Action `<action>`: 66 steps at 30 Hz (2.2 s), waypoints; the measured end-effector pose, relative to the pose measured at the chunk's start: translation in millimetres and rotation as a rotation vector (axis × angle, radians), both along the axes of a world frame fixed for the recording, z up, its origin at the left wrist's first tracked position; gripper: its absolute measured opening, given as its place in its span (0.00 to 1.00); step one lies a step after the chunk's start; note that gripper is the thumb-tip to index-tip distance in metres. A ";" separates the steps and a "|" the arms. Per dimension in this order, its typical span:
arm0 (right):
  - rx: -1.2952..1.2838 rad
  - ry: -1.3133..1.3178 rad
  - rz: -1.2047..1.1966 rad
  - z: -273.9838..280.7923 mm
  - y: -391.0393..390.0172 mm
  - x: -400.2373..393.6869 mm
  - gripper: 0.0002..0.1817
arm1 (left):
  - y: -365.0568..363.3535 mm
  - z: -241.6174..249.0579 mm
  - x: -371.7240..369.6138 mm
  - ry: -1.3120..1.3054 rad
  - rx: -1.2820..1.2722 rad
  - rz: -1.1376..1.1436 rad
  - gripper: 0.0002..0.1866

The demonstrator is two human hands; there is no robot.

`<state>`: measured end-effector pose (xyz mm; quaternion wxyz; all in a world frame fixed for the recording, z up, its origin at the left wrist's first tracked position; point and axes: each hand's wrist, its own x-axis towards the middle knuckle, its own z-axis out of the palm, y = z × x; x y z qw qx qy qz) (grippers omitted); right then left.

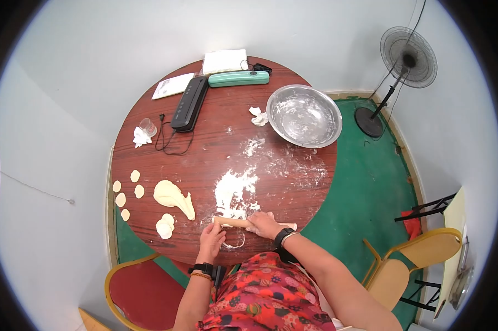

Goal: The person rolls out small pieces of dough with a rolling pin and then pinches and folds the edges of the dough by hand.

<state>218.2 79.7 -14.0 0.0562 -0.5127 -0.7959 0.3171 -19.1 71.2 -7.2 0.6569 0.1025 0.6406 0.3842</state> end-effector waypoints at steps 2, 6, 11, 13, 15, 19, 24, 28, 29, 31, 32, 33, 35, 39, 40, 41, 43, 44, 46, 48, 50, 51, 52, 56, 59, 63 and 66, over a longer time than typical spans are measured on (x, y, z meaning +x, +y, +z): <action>-0.079 0.124 0.028 5.6 2.3 0.5 0.21 | -0.5 5.1 1.9 -0.142 0.024 -0.091 0.19; -0.246 0.230 0.072 25.6 7.0 -2.3 0.22 | -2.7 3.6 8.5 -0.361 0.117 0.022 0.18; -0.283 0.282 0.009 18.8 7.0 4.6 0.22 | -5.5 -1.7 7.5 -0.387 0.209 0.004 0.14; -0.277 0.276 -0.017 18.5 7.0 7.5 0.22 | -5.0 -2.6 9.5 -0.383 0.199 0.001 0.12; -0.249 0.248 -0.040 14.4 6.2 9.2 0.21 | -6.4 -4.8 12.3 -0.348 0.174 0.007 0.10; -0.088 0.202 -0.126 11.0 0.5 11.1 0.21 | -10.5 -8.9 15.7 -0.069 0.066 -0.157 0.11; 0.081 0.163 -0.128 -2.6 -8.2 13.9 0.20 | -31.5 -37.0 -1.2 0.878 0.500 -0.651 0.16; 0.105 0.088 -0.041 13.5 -18.2 13.6 0.20 | -36.3 -3.6 -5.8 1.071 0.560 -0.419 0.18; 0.128 0.089 -0.010 14.4 -22.3 12.8 0.20 | -35.6 3.5 -7.5 1.055 0.609 -0.336 0.18; 0.139 0.088 0.051 15.1 -28.1 9.9 0.20 | -33.2 7.3 -14.9 1.010 0.698 -0.286 0.18; 0.125 0.087 0.081 15.2 -30.2 6.3 0.20 | -33.8 8.4 -14.7 0.958 0.724 -0.323 0.17; 0.112 0.086 0.111 14.8 -32.4 2.7 0.20 | -34.9 9.6 -14.4 0.906 0.749 -0.361 0.15; 0.149 0.084 0.111 12.5 -36.8 -3.2 0.19 | -36.3 6.1 -18.6 0.878 0.807 -0.493 0.12; 0.159 0.037 0.100 3.7 -42.8 -7.5 0.22 | -41.3 -11.0 -30.8 0.882 0.823 -0.613 0.06; 0.192 0.009 0.073 5.0 -43.9 -6.9 0.23 | -40.8 -12.6 -30.5 0.863 0.800 -0.573 0.05; 0.224 -0.019 0.045 7.0 -46.7 -5.8 0.25 | -39.6 -14.4 -30.0 0.884 0.834 -0.570 0.05; 0.260 -0.070 0.007 13.7 -48.2 -3.8 0.27 | -34.3 -17.6 -28.2 0.926 0.904 -0.563 0.06; 0.264 -0.094 -0.003 15.5 -47.5 -2.0 0.27 | -29.9 -19.9 -26.8 0.949 0.933 -0.549 0.05; 0.275 -0.137 -0.030 17.6 -45.3 -2.3 0.28 | -17.3 -20.2 -21.1 0.993 0.985 -0.523 0.05; 0.295 -0.177 -0.066 19.0 -40.4 -4.6 0.29 | -8.4 -19.6 -15.9 1.053 0.867 -0.586 0.05; 0.328 -0.198 -0.104 16.2 -33.6 -6.5 0.29 | 2.2 -20.6 -8.4 1.142 0.765 -0.649 0.07; 0.343 -0.209 -0.122 16.1 -30.6 -7.4 0.29 | 5.4 -17.9 -3.7 1.202 0.716 -0.682 0.07; 0.309 -0.202 -0.146 16.0 -27.9 -8.2 0.29 | 8.7 -14.8 -0.9 1.262 0.662 -0.716 0.08; 0.220 -0.184 -0.255 14.3 -22.7 -15.0 0.29 | 26.4 -10.6 1.7 1.320 0.636 -0.773 0.08; 0.255 -0.108 -0.221 18.0 -19.8 -13.9 0.27 | 43.6 -2.7 4.4 1.355 0.584 -0.799 0.07; 0.272 -0.126 -0.026 0.1 -22.7 -0.4 0.23 | 47.7 -2.6 3.1 1.277 0.688 -0.580 0.08; 0.238 -0.103 -0.111 1.9 -24.5 2.0 0.21 | 26.7 -6.0 -2.2 1.107 0.771 -0.356 0.08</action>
